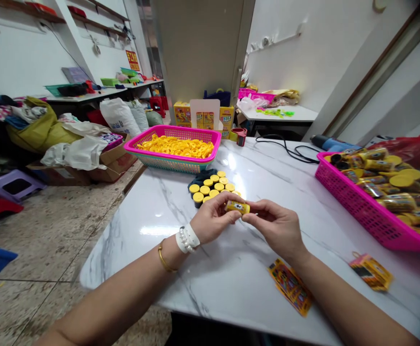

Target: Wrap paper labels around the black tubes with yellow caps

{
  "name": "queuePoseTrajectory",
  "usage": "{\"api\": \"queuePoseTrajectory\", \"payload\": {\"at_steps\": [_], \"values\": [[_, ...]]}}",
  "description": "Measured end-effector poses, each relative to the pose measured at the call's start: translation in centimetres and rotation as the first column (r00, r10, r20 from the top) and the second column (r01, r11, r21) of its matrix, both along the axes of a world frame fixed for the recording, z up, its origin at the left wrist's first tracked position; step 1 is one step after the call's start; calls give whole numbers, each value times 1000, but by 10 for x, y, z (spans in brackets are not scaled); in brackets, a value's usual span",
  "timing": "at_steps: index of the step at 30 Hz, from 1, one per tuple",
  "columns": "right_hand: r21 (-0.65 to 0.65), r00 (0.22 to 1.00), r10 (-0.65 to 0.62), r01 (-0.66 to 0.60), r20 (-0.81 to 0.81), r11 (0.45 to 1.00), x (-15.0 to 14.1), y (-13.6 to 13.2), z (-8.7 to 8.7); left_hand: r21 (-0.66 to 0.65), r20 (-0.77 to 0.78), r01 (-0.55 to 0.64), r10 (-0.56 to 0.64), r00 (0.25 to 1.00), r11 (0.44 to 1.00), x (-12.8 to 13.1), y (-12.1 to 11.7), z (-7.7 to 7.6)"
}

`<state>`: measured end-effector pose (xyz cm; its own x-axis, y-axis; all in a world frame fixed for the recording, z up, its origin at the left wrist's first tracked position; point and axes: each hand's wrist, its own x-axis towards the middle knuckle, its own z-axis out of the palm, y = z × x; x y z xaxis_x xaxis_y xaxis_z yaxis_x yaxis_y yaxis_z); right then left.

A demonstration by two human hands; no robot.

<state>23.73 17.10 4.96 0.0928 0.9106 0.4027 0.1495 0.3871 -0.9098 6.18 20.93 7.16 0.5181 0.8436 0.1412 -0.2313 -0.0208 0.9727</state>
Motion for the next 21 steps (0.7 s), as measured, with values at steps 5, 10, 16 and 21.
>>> {"api": "queuePoseTrajectory", "payload": {"at_steps": [5, 10, 16, 21], "values": [[132, 994, -8, -7, 112, 991, 4, 2, 1, -74, -28, 30, -32, 999, 997, -1, 3, -5], [249, 963, -74, 8, 260, 969, 10, 2, 0, -118, -71, 6, -15, 997, 993, -4, 13, -13], [-107, 999, 17, -22, -47, 994, 7, 2, 1, -43, -99, 35, -39, 994, 998, -6, 15, -10], [-246, 924, 355, -381, -144, 891, 17, 6, 14, -294, -17, 180, -193, 981, 939, -1, 10, -19]]}}
